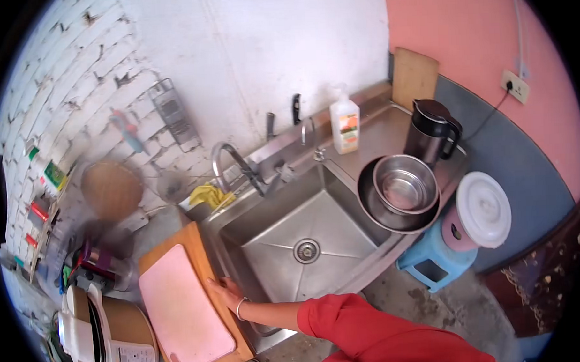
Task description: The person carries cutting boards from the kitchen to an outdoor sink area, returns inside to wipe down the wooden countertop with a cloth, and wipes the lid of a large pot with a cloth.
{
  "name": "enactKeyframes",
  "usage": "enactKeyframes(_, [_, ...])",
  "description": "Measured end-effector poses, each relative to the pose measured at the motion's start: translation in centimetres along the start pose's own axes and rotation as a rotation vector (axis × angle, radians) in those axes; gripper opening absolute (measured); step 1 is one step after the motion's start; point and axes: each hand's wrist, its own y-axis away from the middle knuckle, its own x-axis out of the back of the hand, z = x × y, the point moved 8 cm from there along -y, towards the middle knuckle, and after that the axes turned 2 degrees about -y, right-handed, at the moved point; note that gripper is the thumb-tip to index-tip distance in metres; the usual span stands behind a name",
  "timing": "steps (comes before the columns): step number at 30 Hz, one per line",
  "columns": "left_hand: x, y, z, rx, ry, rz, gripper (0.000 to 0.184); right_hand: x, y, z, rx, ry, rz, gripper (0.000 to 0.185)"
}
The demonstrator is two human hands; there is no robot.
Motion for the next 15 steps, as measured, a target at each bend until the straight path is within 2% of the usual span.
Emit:
enactKeyframes(1, [0.0, 0.4, 0.1, -0.019, -0.011, -0.023, 0.050, 0.7, 0.4, 0.0, 0.012, -0.059, -0.040, 0.057])
enactKeyframes(3, [-0.1, 1.1, 0.1, -0.044, -0.020, -0.056, 0.050, 2.3, 2.1, 2.0, -0.158, -0.366, -0.065, 0.053])
enactKeyframes(4, [-0.4, 1.7, -0.2, -0.044, -0.025, -0.086, 0.050, 4.2, 3.4, 1.8, -0.180, -0.292, -0.138, 0.043])
enactKeyframes(8, [-1.6, 5.0, -3.3, 0.017, -0.072, -0.259, 0.049, 14.1, 9.4, 4.6, -0.179, -0.118, -0.354, 0.025])
enactKeyframes(10, [-2.8, 8.0, -6.4, 0.106, -0.108, -0.403, 0.049, 20.5, 13.0, 5.5, -0.223, -0.024, -0.294, 0.021])
enactKeyframes(14, [-3.7, 15.6, -13.6, 0.342, -0.229, -0.732, 0.048, 33.7, 19.0, 7.0, -0.397, 0.169, 0.148, 0.020])
enactKeyframes(15, [-3.6, 17.8, -15.5, 0.415, -0.277, -0.822, 0.047, 35.4, 19.7, 7.1, -0.381, 0.154, 0.179, 0.020])
